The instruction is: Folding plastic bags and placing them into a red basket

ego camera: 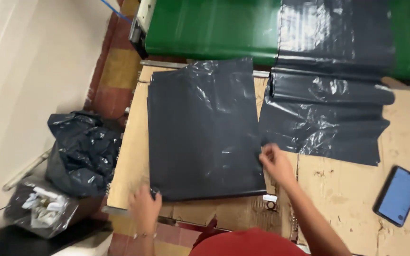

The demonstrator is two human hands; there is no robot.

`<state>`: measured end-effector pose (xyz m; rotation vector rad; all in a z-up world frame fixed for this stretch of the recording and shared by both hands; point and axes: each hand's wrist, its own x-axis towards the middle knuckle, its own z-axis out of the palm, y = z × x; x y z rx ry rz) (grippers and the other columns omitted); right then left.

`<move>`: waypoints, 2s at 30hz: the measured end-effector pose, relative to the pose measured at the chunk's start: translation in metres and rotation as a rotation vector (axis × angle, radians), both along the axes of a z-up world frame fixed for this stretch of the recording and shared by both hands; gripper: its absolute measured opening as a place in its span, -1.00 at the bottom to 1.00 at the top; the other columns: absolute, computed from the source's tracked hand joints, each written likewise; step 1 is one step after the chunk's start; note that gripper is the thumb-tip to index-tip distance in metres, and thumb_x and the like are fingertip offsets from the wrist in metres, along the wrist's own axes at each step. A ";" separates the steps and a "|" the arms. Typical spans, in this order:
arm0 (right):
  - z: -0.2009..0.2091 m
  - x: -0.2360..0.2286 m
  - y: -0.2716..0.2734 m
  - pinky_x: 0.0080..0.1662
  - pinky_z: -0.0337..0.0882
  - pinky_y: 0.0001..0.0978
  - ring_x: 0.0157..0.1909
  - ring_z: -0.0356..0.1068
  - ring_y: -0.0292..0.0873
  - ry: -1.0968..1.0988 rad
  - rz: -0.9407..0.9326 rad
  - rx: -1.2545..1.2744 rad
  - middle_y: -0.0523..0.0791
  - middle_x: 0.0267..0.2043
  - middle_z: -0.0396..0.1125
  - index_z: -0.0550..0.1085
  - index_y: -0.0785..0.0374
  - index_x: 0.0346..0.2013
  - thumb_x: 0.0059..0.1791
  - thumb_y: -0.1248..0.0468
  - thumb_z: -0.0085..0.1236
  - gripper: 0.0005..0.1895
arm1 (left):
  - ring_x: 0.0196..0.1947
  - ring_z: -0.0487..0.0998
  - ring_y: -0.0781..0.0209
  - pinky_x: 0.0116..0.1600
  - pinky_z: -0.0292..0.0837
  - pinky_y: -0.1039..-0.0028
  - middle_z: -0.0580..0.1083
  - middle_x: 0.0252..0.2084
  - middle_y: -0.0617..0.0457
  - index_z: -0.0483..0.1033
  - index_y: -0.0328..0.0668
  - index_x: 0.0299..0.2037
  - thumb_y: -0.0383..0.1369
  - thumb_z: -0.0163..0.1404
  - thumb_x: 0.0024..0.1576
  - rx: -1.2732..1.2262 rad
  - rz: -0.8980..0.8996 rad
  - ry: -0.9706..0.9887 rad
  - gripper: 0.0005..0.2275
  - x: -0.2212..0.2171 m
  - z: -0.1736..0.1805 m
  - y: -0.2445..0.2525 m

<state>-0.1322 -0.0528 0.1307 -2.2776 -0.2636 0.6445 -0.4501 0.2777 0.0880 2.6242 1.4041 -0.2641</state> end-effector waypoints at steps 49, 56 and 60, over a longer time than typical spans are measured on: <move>-0.065 0.206 0.204 0.11 0.44 0.07 0.12 0.46 0.18 -0.050 -0.112 0.040 0.13 -0.07 0.51 0.59 0.30 -0.03 -0.35 0.29 0.34 -0.43 | 0.45 0.19 0.30 0.25 0.28 0.15 0.36 0.34 0.35 0.45 0.22 0.18 -0.08 -0.14 0.26 -0.325 -0.492 -0.632 -0.68 0.247 -0.040 -0.012; -0.035 0.058 0.069 -0.05 0.42 -0.13 -0.09 0.48 0.03 -0.295 -0.025 0.318 0.09 -0.23 0.47 0.64 0.26 -0.18 -0.21 0.34 0.44 -0.69 | 0.51 0.09 -0.28 0.33 0.15 -0.17 0.16 0.48 -0.28 0.34 -0.16 0.25 0.35 -0.40 0.20 -2.272 0.464 -1.159 -0.25 0.209 -0.110 0.132; -0.056 -0.016 0.019 0.07 0.33 -0.43 -0.19 0.38 0.01 -0.353 -0.006 0.256 -0.02 -0.28 0.39 0.71 0.04 -0.28 -0.14 0.14 0.40 -0.83 | 0.57 -0.15 -0.20 0.53 -0.25 -0.08 -0.08 0.55 -0.33 0.10 -0.27 0.42 0.39 -0.37 0.17 -2.010 0.558 -1.146 -0.12 0.165 -0.100 0.169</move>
